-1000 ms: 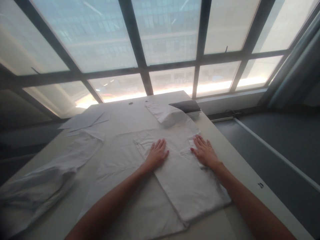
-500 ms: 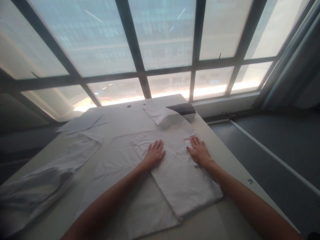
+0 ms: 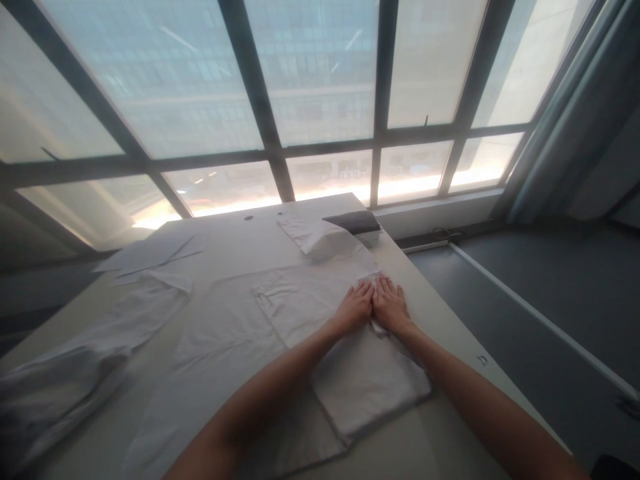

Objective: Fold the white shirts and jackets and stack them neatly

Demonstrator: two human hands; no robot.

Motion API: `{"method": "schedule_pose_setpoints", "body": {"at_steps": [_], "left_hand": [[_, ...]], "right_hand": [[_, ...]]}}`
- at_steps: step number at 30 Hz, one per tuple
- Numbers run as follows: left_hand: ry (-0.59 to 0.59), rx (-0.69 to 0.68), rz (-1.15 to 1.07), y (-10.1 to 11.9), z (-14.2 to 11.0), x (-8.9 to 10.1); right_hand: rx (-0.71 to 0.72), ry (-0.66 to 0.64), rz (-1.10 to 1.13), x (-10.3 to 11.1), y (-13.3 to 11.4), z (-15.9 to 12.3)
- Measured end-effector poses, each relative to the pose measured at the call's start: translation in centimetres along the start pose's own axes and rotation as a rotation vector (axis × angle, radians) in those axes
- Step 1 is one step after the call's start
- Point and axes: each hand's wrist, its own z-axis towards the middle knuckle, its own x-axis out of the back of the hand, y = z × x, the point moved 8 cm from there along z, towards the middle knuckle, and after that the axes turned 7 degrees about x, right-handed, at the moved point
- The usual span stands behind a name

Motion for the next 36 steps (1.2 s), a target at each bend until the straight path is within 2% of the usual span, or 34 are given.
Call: {"method": "schedule_pose_setpoints", "body": {"at_steps": [4, 9, 16, 21, 26, 29, 32, 34, 36], "left_hand": [[0.060, 0.001, 0.006, -0.3, 0.0, -0.9], [0.098, -0.002, 0.006, -0.5, -0.3, -0.9], [0.087, 0.008, -0.006, -0.4, -0.2, -1.0], [0.063, 0.010, 0.004, -0.5, -0.2, -1.2], [0.061, 0.012, -0.011, -0.5, -0.3, -1.0], [0.070, 0.007, -0.021, -0.5, -0.3, -0.9], [0.089, 0.004, -0.019, -0.4, -0.2, -1.0], [0.104, 0.007, -0.013, -0.4, -0.2, -1.0], [0.106, 0.013, -0.007, -0.4, -0.2, -1.1]], "right_hand": [[-0.045, -0.009, 0.016, -0.2, 0.7, 0.4], [0.019, -0.090, 0.052, -0.4, 1.4, 2.0], [-0.079, -0.098, 0.078, -1.2, 3.8, 4.6], [-0.186, -0.104, 0.052, -1.8, 7.0, 5.5], [-0.239, -0.055, 0.045, -0.8, 10.2, 5.1], [-0.199, 0.002, 0.137, 0.1, 9.3, 4.0], [-0.069, 0.034, 0.202, 0.6, 6.2, 1.9], [0.046, -0.004, 0.199, 0.4, 3.8, 0.0], [0.110, -0.053, 0.152, 0.0, 2.6, -1.9]]}}
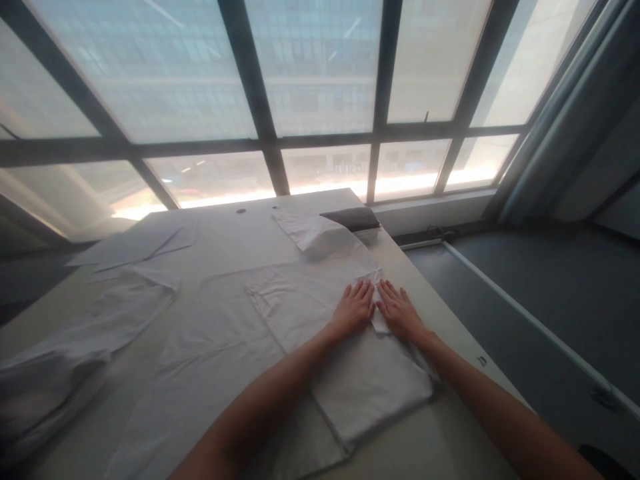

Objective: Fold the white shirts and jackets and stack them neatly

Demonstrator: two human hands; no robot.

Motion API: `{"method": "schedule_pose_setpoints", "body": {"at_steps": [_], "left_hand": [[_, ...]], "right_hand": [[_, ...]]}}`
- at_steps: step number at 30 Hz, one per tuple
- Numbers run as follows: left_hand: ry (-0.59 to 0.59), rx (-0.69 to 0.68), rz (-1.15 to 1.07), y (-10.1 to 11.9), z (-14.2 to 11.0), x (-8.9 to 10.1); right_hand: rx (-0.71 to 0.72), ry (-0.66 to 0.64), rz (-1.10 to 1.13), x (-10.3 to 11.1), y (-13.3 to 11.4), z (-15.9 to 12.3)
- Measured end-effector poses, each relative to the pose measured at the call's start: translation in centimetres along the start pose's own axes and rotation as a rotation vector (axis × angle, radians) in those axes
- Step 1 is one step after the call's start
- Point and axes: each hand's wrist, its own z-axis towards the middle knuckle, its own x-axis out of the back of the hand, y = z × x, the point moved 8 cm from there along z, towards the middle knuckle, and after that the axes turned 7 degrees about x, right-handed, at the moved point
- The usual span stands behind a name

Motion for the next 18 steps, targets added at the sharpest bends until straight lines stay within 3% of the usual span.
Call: {"method": "schedule_pose_setpoints", "body": {"at_steps": [5, 11, 14, 18], "left_hand": [[-0.006, 0.008, 0.007, -0.1, 0.0, 0.0], [-0.002, 0.011, -0.006, -0.2, 0.0, -0.1], [-0.004, 0.009, -0.008, -0.2, 0.1, -0.2], [-0.012, 0.009, -0.015, -0.3, 0.2, -0.1]], "right_hand": [[-0.066, -0.038, -0.170, 0.0, 1.2, -3.5], [-0.066, -0.030, -0.212, 0.7, 2.0, -6.0], [-0.013, 0.008, -0.202, 2.1, 0.5, -6.4], [0.216, -0.050, -0.100, 2.7, -3.9, -6.7]]}}
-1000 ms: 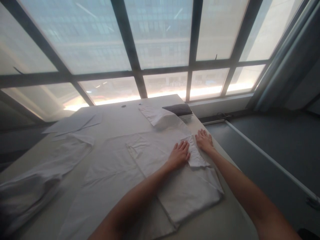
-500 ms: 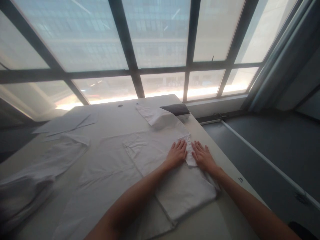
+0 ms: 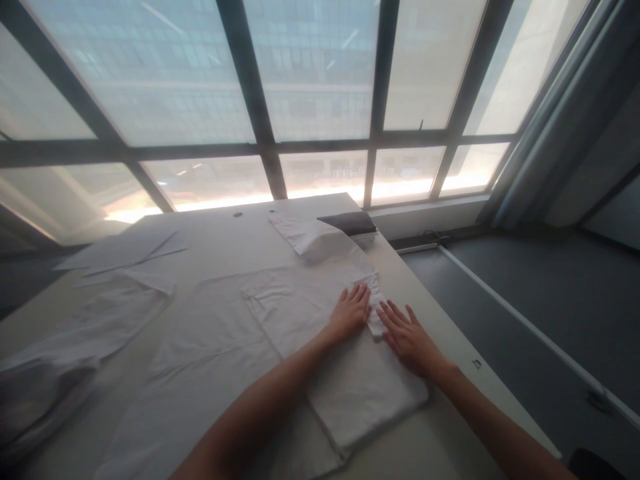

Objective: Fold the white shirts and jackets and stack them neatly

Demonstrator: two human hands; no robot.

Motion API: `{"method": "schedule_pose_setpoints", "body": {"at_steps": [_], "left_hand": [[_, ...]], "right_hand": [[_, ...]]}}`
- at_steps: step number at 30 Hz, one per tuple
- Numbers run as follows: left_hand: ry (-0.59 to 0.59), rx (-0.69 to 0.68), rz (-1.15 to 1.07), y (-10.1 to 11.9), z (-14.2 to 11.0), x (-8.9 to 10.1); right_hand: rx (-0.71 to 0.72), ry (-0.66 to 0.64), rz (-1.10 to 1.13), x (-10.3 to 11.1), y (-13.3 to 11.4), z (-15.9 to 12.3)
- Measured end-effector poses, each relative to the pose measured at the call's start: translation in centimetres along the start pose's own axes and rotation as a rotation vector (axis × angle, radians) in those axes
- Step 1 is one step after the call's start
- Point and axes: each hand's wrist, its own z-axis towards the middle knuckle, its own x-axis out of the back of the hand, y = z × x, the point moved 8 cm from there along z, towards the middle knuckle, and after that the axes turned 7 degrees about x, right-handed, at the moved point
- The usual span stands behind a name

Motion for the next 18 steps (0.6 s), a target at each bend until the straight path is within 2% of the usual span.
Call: {"method": "schedule_pose_setpoints", "body": {"at_steps": [3, 9, 15, 18], "left_hand": [[-0.003, -0.006, -0.010, -0.1, 0.0, 0.2], [0.003, -0.013, -0.022, -0.1, -0.1, 0.5], [0.003, -0.001, -0.033, -0.1, 0.1, 0.7], [0.016, -0.037, -0.050, 0.4, -0.2, 1.4]], "right_hand": [[0.080, -0.078, 0.077, -0.5, -2.4, -0.4], [0.072, -0.105, 0.180, -0.4, -4.3, -3.0], [0.007, -0.022, 0.293, 1.3, -5.4, -3.9], [-0.093, 0.086, 0.286, 1.7, -4.5, -3.7]]}}
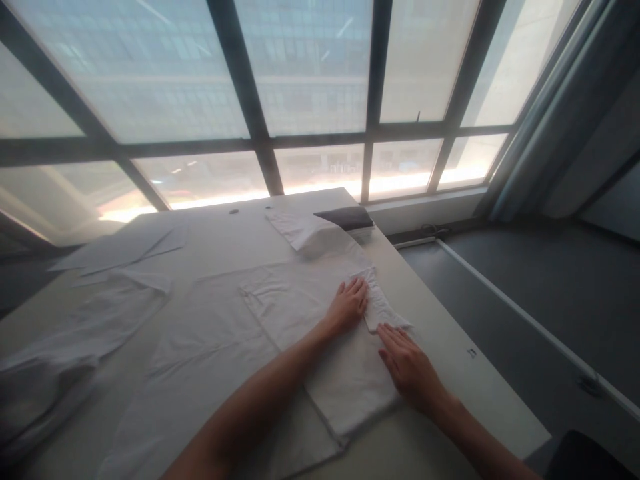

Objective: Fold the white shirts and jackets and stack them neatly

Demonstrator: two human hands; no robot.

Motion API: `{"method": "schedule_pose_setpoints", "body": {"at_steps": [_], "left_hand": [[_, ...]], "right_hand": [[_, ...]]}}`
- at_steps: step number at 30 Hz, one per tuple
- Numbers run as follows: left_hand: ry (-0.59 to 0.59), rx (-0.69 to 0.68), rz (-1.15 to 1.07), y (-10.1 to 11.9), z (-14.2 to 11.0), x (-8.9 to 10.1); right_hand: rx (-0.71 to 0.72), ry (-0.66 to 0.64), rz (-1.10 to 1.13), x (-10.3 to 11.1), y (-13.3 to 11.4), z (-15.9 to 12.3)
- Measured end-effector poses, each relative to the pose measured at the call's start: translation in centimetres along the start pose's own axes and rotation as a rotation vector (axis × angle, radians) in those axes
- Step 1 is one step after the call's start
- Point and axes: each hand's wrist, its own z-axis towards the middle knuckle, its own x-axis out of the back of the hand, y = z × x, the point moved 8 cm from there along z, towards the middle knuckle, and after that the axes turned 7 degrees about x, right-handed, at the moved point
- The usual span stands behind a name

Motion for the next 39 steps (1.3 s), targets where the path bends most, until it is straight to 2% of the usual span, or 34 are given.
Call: {"method": "schedule_pose_setpoints", "body": {"at_steps": [2, 4, 6, 10, 14, 16, 20, 23, 28, 32, 39], "left_hand": [[0.003, -0.109, -0.015, 1.2, -0.5, 0.5], [-0.025, -0.235, -0.024, 2.4, -1.2, 0.6], [-0.068, -0.299, -0.026, 3.1, -1.8, 0.4], [-0.120, -0.314, -0.011, 3.3, -2.0, -0.1], [-0.134, -0.310, -0.003, 3.2, -1.9, -0.1], [-0.133, -0.312, -0.007, 3.2, -2.0, -0.1], [-0.115, -0.318, -0.005, 3.3, -2.0, -0.1], [-0.089, -0.274, 0.002, 3.0, -1.6, -0.3], [-0.061, -0.012, 0.026, 0.8, -0.7, -0.9], [-0.038, 0.068, 0.042, -0.1, -0.7, -1.1], [-0.043, 0.086, 0.061, -0.3, -0.9, -1.5]], "right_hand": [[-0.071, 0.052, -0.051, -0.1, 1.4, -0.1], [-0.151, 0.049, -0.122, -0.7, 3.3, -0.8], [-0.249, 0.027, -0.199, -1.4, 5.5, -1.9], [-0.438, -0.004, -0.276, -1.7, 9.1, -4.4], [-0.560, 0.069, -0.216, 0.0, 10.6, -4.6], [-0.535, 0.139, -0.172, 1.4, 10.3, -3.1], [-0.335, 0.172, -0.017, 2.6, 8.4, 2.3], [-0.208, 0.119, 0.085, 2.1, 7.6, 7.1], [-0.123, -0.044, 0.090, -0.7, 7.7, 13.3], [-0.102, -0.136, -0.029, -2.6, 8.5, 15.2], [-0.186, -0.072, -0.165, -3.0, 10.4, 15.2]]}}
